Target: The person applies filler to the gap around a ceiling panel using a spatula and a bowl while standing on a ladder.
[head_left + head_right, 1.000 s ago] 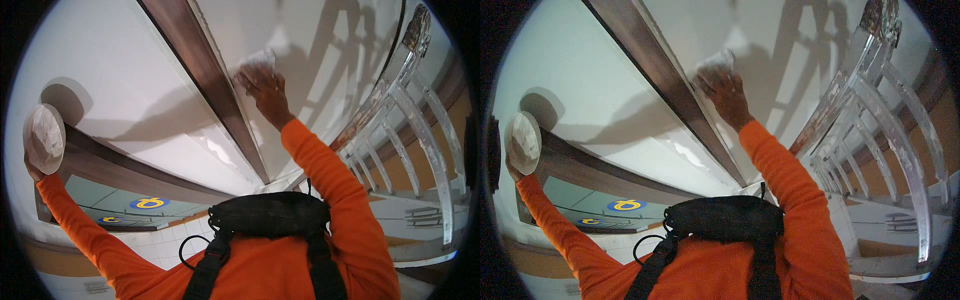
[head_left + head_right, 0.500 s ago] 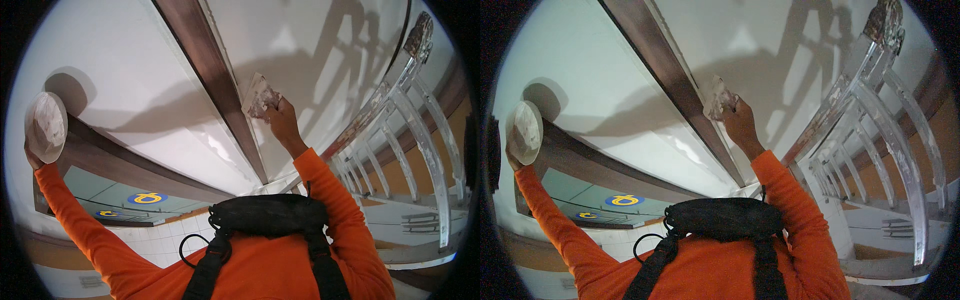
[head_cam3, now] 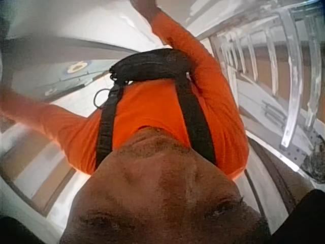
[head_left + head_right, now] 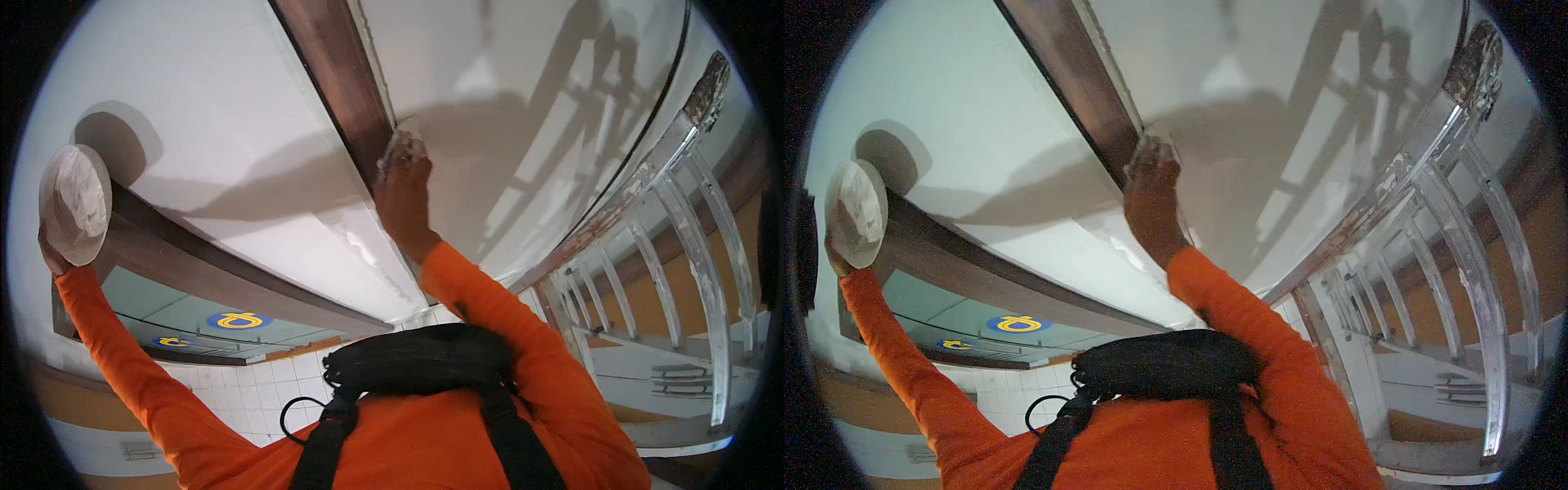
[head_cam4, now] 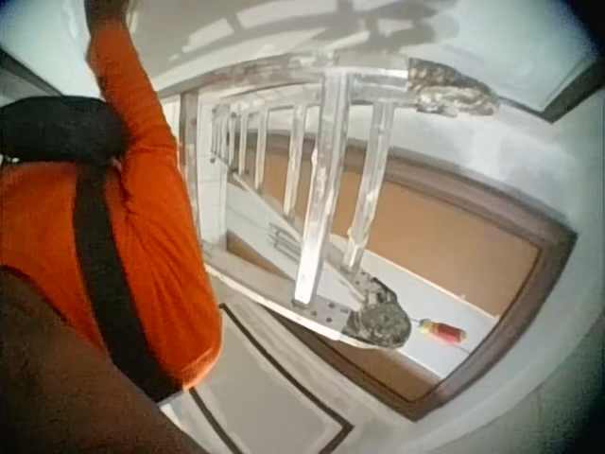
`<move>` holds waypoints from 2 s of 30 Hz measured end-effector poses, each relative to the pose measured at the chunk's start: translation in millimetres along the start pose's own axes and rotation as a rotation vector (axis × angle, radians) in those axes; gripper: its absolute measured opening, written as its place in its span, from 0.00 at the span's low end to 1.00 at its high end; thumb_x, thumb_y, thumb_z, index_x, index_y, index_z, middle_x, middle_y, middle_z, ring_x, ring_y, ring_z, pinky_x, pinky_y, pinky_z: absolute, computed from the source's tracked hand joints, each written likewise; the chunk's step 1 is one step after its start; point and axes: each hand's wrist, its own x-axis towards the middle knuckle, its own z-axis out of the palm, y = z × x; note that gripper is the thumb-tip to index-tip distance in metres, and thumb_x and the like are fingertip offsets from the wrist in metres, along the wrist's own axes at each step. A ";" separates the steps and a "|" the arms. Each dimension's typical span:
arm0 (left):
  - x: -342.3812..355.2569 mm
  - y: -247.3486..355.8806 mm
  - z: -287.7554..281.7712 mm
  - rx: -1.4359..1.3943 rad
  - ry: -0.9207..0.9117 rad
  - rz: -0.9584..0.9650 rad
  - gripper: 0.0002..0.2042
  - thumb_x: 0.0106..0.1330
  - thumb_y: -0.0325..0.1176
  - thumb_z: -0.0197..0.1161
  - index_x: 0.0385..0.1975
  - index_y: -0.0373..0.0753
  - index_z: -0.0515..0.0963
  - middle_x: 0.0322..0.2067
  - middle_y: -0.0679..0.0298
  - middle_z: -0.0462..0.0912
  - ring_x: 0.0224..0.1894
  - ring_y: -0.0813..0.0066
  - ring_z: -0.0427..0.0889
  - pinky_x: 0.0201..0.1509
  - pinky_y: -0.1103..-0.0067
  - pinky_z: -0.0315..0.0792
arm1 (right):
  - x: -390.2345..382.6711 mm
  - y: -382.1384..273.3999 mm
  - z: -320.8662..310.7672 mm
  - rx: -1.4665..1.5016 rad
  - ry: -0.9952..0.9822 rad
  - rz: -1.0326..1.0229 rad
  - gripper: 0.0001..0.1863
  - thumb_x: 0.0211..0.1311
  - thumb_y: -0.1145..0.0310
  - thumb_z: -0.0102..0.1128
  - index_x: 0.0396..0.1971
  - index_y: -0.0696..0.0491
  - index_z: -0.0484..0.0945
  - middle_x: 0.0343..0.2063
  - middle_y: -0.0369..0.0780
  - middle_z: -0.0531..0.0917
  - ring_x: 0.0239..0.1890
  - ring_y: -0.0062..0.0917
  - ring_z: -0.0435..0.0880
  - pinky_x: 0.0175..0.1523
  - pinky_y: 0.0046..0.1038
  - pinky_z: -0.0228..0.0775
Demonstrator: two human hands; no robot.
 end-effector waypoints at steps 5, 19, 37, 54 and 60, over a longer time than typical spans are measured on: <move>-20.3 -2.4 21.5 0.035 -0.008 -0.006 0.33 0.71 0.49 0.41 0.74 0.41 0.50 0.74 0.57 0.52 0.74 0.54 0.52 0.76 0.58 0.49 | -1.7 -6.5 -7.2 0.131 0.006 -0.020 0.37 0.58 0.74 0.54 0.66 0.70 0.53 0.62 0.59 0.61 0.61 0.55 0.62 0.65 0.50 0.58; 9.1 6.6 -19.2 0.002 0.043 0.146 0.32 0.71 0.52 0.45 0.68 0.35 0.61 0.65 0.52 0.66 0.64 0.54 0.68 0.64 0.60 0.67 | 6.4 68.8 -101.5 1.336 -0.251 0.744 0.14 0.56 0.76 0.52 0.42 0.59 0.77 0.34 0.36 0.80 0.31 0.21 0.77 0.33 0.23 0.68; -300.1 -303.6 -65.7 -0.101 -0.230 -0.506 0.32 0.68 0.56 0.52 0.61 0.32 0.70 0.56 0.52 0.77 0.58 0.59 0.77 0.62 0.67 0.72 | 35.8 59.3 -111.6 1.090 -0.270 0.651 0.13 0.58 0.76 0.53 0.44 0.60 0.77 0.35 0.39 0.81 0.34 0.24 0.79 0.41 0.27 0.71; -322.1 -321.7 -62.2 -0.068 -0.265 -0.716 0.35 0.65 0.56 0.52 0.64 0.34 0.67 0.59 0.51 0.74 0.60 0.57 0.75 0.63 0.63 0.71 | 12.3 -5.3 -30.0 0.353 -0.091 -0.026 0.34 0.56 0.75 0.54 0.65 0.65 0.61 0.56 0.61 0.66 0.55 0.54 0.67 0.65 0.48 0.60; -311.5 -348.3 -96.9 -0.094 -0.279 -0.728 0.35 0.65 0.56 0.49 0.65 0.35 0.66 0.60 0.50 0.73 0.60 0.55 0.75 0.63 0.61 0.71 | 73.9 38.4 -110.5 -0.119 0.160 -0.305 0.22 0.63 0.65 0.57 0.56 0.55 0.74 0.53 0.51 0.73 0.54 0.43 0.71 0.58 0.48 0.62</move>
